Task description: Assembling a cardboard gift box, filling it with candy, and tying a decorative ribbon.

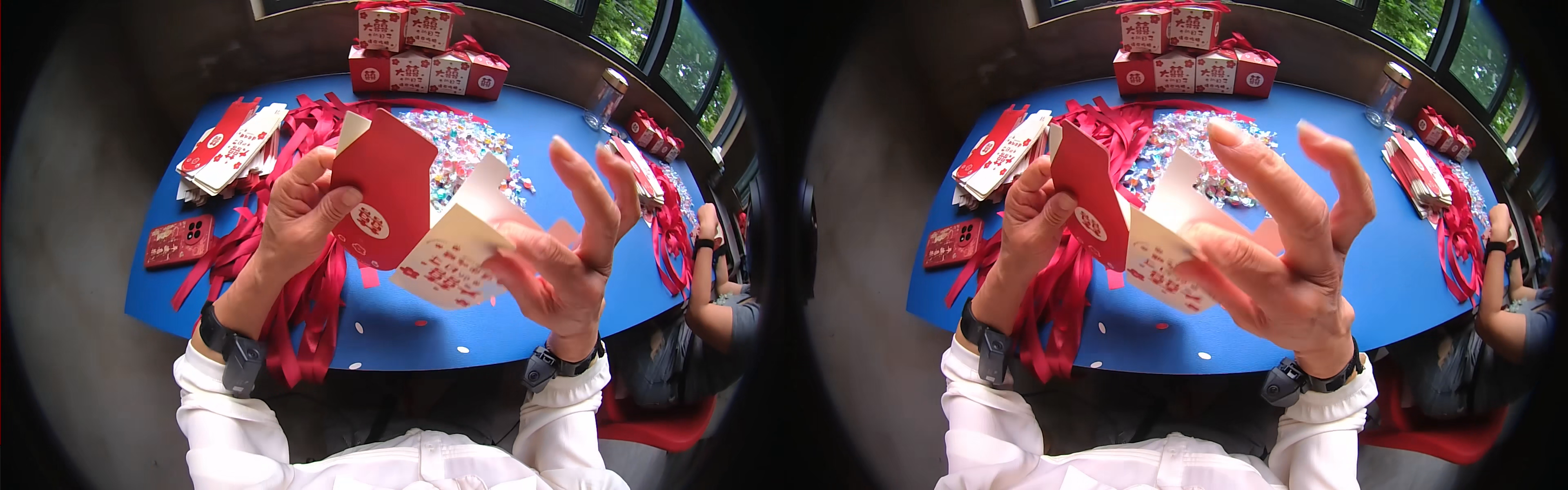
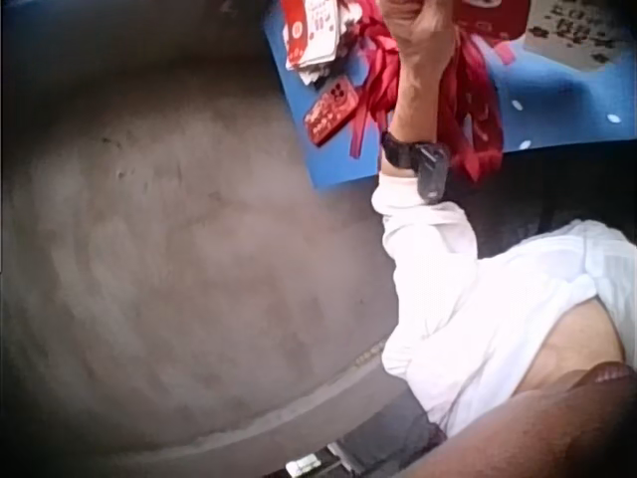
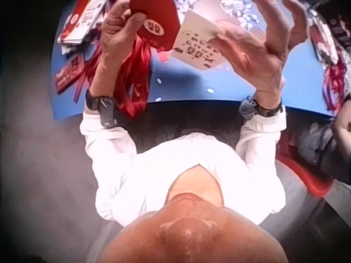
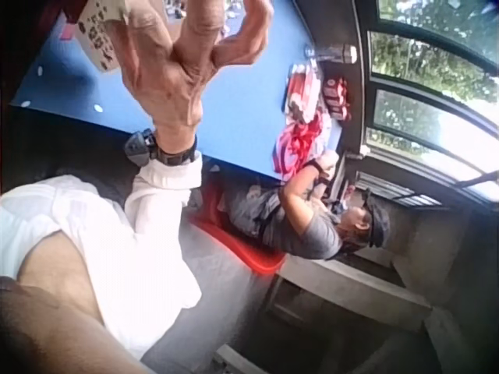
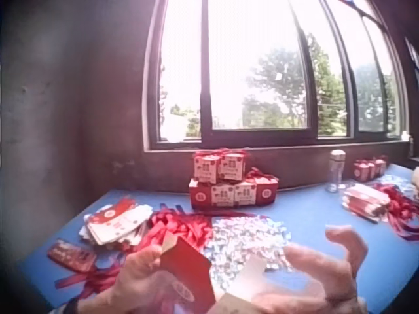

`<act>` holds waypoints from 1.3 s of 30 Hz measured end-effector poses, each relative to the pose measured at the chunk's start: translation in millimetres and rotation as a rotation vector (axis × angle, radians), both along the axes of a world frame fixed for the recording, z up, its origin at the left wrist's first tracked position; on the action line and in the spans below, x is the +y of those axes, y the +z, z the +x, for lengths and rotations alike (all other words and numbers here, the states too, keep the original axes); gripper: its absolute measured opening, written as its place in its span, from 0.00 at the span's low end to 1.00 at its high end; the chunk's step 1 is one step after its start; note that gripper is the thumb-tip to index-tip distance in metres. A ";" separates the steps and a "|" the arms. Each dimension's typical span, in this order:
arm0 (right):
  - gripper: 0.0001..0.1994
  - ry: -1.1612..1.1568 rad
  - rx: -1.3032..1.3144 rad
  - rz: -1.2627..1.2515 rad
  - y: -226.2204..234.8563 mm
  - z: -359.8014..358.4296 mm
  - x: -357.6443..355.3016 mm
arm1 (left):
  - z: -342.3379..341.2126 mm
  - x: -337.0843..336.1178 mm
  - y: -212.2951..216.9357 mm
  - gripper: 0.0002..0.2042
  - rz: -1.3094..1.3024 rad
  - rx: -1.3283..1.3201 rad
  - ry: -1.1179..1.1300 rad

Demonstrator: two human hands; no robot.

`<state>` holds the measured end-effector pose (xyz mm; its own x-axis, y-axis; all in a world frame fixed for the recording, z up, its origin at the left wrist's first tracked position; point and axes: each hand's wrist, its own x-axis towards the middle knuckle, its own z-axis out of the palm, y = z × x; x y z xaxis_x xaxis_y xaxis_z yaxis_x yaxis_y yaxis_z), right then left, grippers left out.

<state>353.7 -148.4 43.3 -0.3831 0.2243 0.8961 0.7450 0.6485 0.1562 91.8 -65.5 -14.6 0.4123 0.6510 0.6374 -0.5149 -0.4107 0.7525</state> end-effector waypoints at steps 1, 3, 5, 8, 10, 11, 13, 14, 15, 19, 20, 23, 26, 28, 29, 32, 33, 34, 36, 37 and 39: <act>0.21 0.077 0.029 -0.030 0.5 0.0 -3.1 | -2.7 1.0 -1.8 0.16 -0.001 0.002 -0.002; 0.16 0.242 0.086 -0.087 2.8 0.4 -6.4 | -4.7 1.8 -3.5 0.24 -0.011 0.084 0.007; 0.10 0.298 0.047 -0.334 -1.3 -1.4 -4.8 | 3.0 -8.0 -1.4 0.29 0.163 0.212 0.301; 0.08 0.310 0.065 -0.433 -11.3 -7.0 -6.9 | 14.6 -17.4 7.2 0.35 0.573 0.428 0.617; 0.07 0.361 0.055 -0.477 -11.5 -7.7 -8.4 | 15.5 -23.0 16.4 0.34 0.688 0.535 0.632; 0.07 0.367 0.056 -0.479 -11.6 -8.0 -8.3 | 16.4 -24.8 17.9 0.28 0.656 0.516 0.588; 0.13 0.457 0.083 -0.464 -12.7 -8.8 -7.0 | 12.5 -26.8 22.3 0.22 0.625 0.498 0.547; 0.13 0.461 0.083 -0.463 -9.3 -9.1 -7.1 | 7.1 -27.2 26.1 0.18 0.613 0.473 0.473; 0.18 0.599 0.101 -0.516 -2.6 -8.8 -7.9 | 4.7 -28.8 27.2 0.15 0.576 0.439 0.439; 0.36 0.806 0.221 -0.680 3.5 5.0 -4.0 | -3.3 -30.4 26.4 0.07 0.510 0.214 0.289; 0.36 0.808 0.231 -0.704 4.9 11.0 -0.2 | -2.6 -28.2 23.3 0.07 0.507 0.167 0.260; 0.39 0.689 -0.031 -0.646 11.5 18.0 9.9 | -6.0 -30.7 25.9 0.07 0.525 0.113 0.224; 0.38 0.836 -0.038 -0.584 11.5 14.2 13.9 | -1.1 -30.1 25.2 0.03 0.556 0.014 0.095; 0.37 0.953 0.062 -0.605 6.2 11.9 23.2 | 1.9 -28.1 27.0 0.02 0.580 -0.036 0.034; 0.35 0.977 0.020 -0.606 4.3 7.0 23.4 | -0.1 -27.5 23.8 0.01 0.552 -0.010 -0.009; 0.29 0.980 -0.083 -0.641 -0.5 -14.7 16.3 | 6.4 -26.8 18.6 0.03 0.560 0.001 -0.079; 0.27 0.964 -0.120 -0.655 -1.1 -21.7 12.7 | 6.5 -26.7 19.7 0.02 0.577 0.003 -0.090; 0.27 0.938 -0.078 -0.649 -2.7 -22.3 9.4 | 8.4 -26.1 20.0 0.03 0.592 0.001 -0.104; 0.26 0.911 -0.034 -0.640 -5.1 -21.7 8.8 | 9.0 -24.7 19.9 0.02 0.578 -0.005 -0.122; 0.24 0.941 -0.015 -0.639 -6.7 -22.9 9.7 | 6.9 -28.2 21.7 0.03 0.571 0.005 -0.081; 0.22 0.980 0.006 -0.633 -4.1 -22.8 10.4 | 1.0 -35.5 25.5 0.11 0.552 0.032 0.001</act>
<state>330.8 -138.1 39.2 -0.6366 0.2424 0.7321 -0.1185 0.9073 -0.4034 92.8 -101.0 10.9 0.4366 0.2237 0.8714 -0.4948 -0.7492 0.4403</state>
